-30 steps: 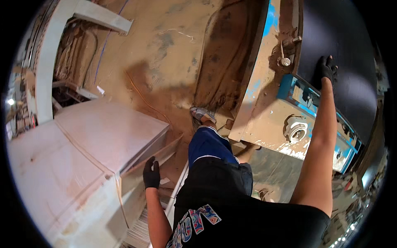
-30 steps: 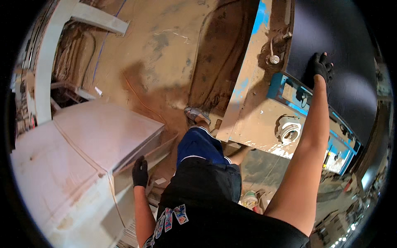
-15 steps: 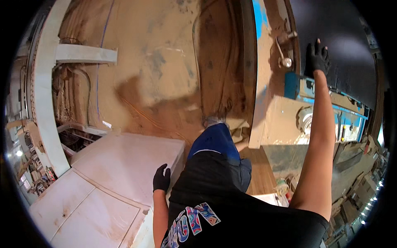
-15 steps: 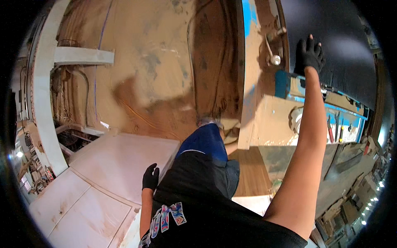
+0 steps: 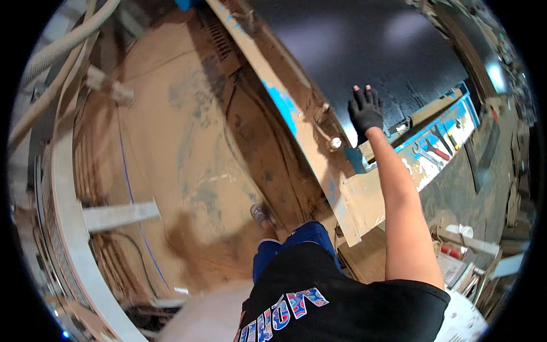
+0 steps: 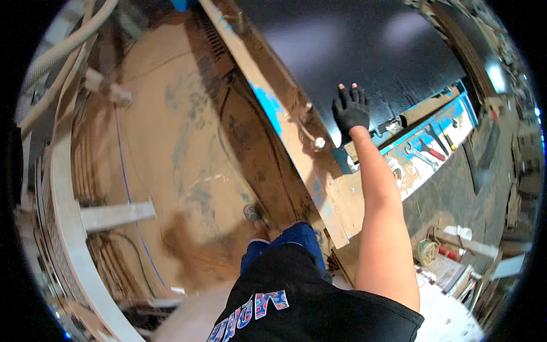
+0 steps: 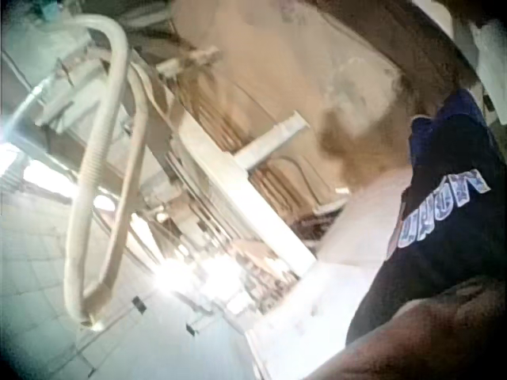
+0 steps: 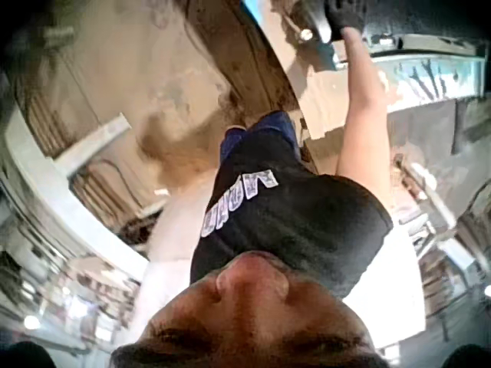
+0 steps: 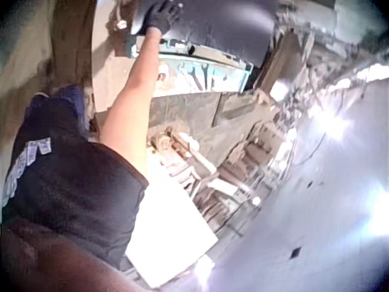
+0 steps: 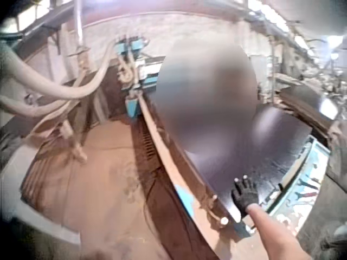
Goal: The person handles a large black panel on a CNC woodworking machine, slides it into position, walks to a computer console to operate a keyboard and mouse, and then returns to the machine to check the panel's alignment.
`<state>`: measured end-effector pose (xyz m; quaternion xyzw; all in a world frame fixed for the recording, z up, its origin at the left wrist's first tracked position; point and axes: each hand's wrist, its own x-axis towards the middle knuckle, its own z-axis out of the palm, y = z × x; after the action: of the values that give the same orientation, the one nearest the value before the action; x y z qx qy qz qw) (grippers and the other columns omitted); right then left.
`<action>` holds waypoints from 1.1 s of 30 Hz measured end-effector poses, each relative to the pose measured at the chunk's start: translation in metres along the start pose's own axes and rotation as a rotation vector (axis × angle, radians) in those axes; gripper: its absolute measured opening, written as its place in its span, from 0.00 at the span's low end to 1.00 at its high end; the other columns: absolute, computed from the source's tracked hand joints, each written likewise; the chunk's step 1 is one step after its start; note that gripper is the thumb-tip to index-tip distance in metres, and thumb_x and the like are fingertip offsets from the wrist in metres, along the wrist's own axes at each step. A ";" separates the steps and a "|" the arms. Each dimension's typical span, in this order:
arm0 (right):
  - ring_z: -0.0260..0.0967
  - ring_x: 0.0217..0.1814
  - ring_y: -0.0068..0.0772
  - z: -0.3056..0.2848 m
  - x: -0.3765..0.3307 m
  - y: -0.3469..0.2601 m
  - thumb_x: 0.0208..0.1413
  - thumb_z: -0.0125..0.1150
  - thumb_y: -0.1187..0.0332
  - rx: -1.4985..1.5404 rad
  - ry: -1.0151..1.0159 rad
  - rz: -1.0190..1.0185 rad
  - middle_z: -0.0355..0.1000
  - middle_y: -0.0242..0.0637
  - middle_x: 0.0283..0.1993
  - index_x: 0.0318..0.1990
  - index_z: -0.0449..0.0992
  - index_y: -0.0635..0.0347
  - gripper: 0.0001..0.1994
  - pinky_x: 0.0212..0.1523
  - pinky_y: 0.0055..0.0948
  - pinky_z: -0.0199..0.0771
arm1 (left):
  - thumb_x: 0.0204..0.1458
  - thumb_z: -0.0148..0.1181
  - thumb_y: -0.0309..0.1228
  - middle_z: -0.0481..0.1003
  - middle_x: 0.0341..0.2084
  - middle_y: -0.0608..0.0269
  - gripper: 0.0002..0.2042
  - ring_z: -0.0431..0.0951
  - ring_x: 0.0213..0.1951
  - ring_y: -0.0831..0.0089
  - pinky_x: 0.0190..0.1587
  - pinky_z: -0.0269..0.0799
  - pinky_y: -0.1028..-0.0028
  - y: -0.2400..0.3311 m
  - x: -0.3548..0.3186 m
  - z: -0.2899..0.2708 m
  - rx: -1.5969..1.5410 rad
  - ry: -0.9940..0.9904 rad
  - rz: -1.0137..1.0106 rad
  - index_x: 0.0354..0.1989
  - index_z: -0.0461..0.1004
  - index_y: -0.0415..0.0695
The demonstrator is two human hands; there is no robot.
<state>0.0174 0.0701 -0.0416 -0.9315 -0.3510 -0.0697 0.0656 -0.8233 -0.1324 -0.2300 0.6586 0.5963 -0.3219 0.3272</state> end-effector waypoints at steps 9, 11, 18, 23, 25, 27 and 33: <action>0.44 0.74 0.49 0.008 -0.021 0.041 0.60 0.44 0.52 0.031 0.097 0.263 0.50 0.45 0.72 0.66 0.60 0.41 0.26 0.71 0.49 0.40 | 0.57 0.47 0.42 0.78 0.40 0.49 0.19 0.77 0.46 0.58 0.47 0.69 0.60 0.096 0.208 -0.325 0.032 0.233 0.127 0.37 0.78 0.39; 0.41 0.76 0.48 0.007 -0.011 0.028 0.60 0.42 0.51 0.001 -0.013 0.406 0.47 0.48 0.73 0.68 0.57 0.42 0.28 0.72 0.48 0.34 | 0.56 0.49 0.40 0.77 0.42 0.48 0.17 0.77 0.46 0.57 0.49 0.69 0.61 0.101 0.253 -0.388 -0.083 0.397 0.238 0.38 0.78 0.39; 0.42 0.75 0.48 -0.012 -0.005 0.031 0.62 0.42 0.52 -0.121 0.092 0.609 0.50 0.48 0.72 0.67 0.59 0.45 0.26 0.71 0.50 0.39 | 0.57 0.50 0.39 0.75 0.48 0.45 0.19 0.72 0.52 0.50 0.57 0.65 0.62 0.276 0.333 -0.573 -0.070 0.568 0.745 0.48 0.75 0.37; 0.43 0.75 0.50 0.018 0.007 0.041 0.60 0.45 0.52 -0.062 0.062 0.709 0.50 0.49 0.72 0.66 0.62 0.44 0.26 0.71 0.54 0.38 | 0.60 0.45 0.36 0.76 0.43 0.46 0.16 0.74 0.47 0.48 0.52 0.69 0.58 0.343 0.395 -0.603 0.088 0.511 0.874 0.42 0.76 0.36; 0.43 0.75 0.48 0.014 0.022 0.029 0.60 0.43 0.50 -0.037 0.069 0.774 0.50 0.47 0.72 0.66 0.61 0.44 0.27 0.72 0.50 0.37 | 0.57 0.45 0.31 0.77 0.35 0.52 0.11 0.77 0.41 0.56 0.44 0.73 0.61 0.341 0.431 -0.611 0.701 0.524 0.950 0.34 0.77 0.43; 0.43 0.75 0.47 0.009 0.014 0.030 0.60 0.43 0.51 -0.058 0.074 0.849 0.50 0.46 0.72 0.66 0.61 0.43 0.27 0.72 0.48 0.37 | 0.53 0.51 0.42 0.76 0.39 0.43 0.16 0.77 0.41 0.47 0.45 0.71 0.53 0.359 0.445 -0.602 0.545 0.219 0.683 0.38 0.78 0.44; 0.41 0.76 0.47 0.005 0.028 0.031 0.60 0.44 0.52 -0.114 0.056 0.984 0.49 0.47 0.72 0.67 0.61 0.43 0.27 0.72 0.49 0.36 | 0.54 0.50 0.39 0.77 0.42 0.47 0.14 0.80 0.42 0.54 0.44 0.74 0.55 0.381 0.526 -0.683 0.906 0.056 0.814 0.39 0.80 0.47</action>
<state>0.0593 0.0659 -0.0438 -0.9866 0.1367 -0.0746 0.0492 -0.3774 0.6980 -0.2457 0.9156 0.1084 -0.3754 0.0954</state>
